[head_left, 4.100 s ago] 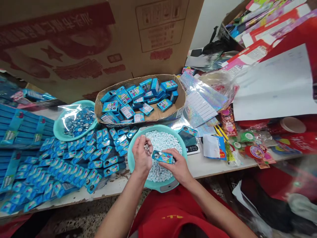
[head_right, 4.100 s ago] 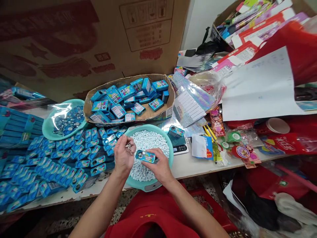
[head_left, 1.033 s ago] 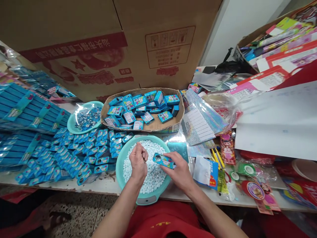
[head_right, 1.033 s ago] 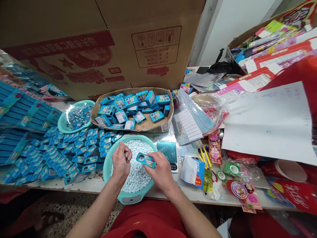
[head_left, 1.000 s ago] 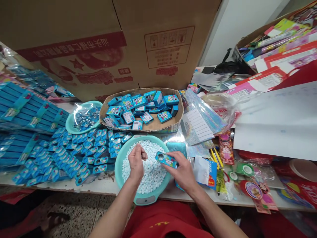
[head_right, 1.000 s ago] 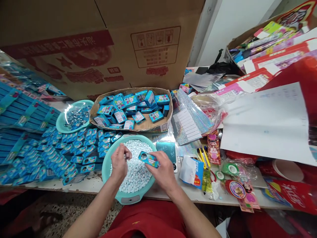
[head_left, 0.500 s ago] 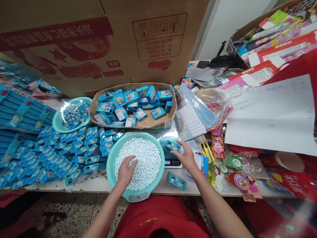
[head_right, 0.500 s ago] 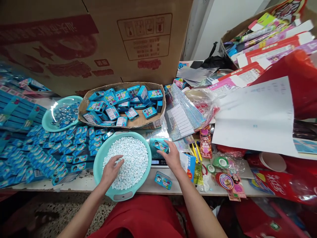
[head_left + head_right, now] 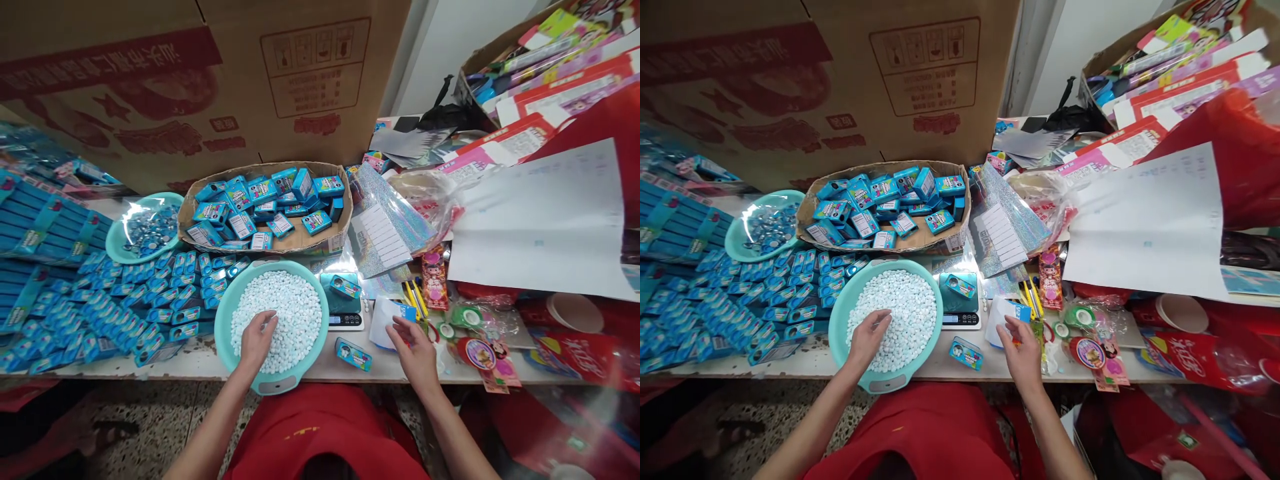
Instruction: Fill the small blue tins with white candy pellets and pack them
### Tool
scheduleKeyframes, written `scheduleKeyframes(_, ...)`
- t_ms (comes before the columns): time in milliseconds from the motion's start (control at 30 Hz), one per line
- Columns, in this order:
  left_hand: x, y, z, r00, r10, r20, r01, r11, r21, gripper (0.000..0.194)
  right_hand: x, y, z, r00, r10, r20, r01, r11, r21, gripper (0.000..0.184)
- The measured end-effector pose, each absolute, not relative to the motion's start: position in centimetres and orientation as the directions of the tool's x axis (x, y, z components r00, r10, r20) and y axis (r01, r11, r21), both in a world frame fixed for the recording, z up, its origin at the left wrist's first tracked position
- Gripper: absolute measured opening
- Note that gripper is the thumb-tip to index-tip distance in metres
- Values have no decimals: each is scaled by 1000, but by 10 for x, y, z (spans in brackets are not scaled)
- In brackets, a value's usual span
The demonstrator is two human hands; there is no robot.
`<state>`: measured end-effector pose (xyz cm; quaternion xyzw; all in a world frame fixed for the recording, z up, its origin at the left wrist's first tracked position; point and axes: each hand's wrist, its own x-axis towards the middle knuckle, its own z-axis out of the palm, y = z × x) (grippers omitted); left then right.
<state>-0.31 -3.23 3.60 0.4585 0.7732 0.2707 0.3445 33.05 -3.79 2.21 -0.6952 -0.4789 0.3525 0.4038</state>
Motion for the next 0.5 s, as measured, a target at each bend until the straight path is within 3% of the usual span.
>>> scheduleKeyframes(500,7,-44,38,-354,895,-272,532,432,728,34,334,-47,15,285,947,-149,296,-235,-926,39)
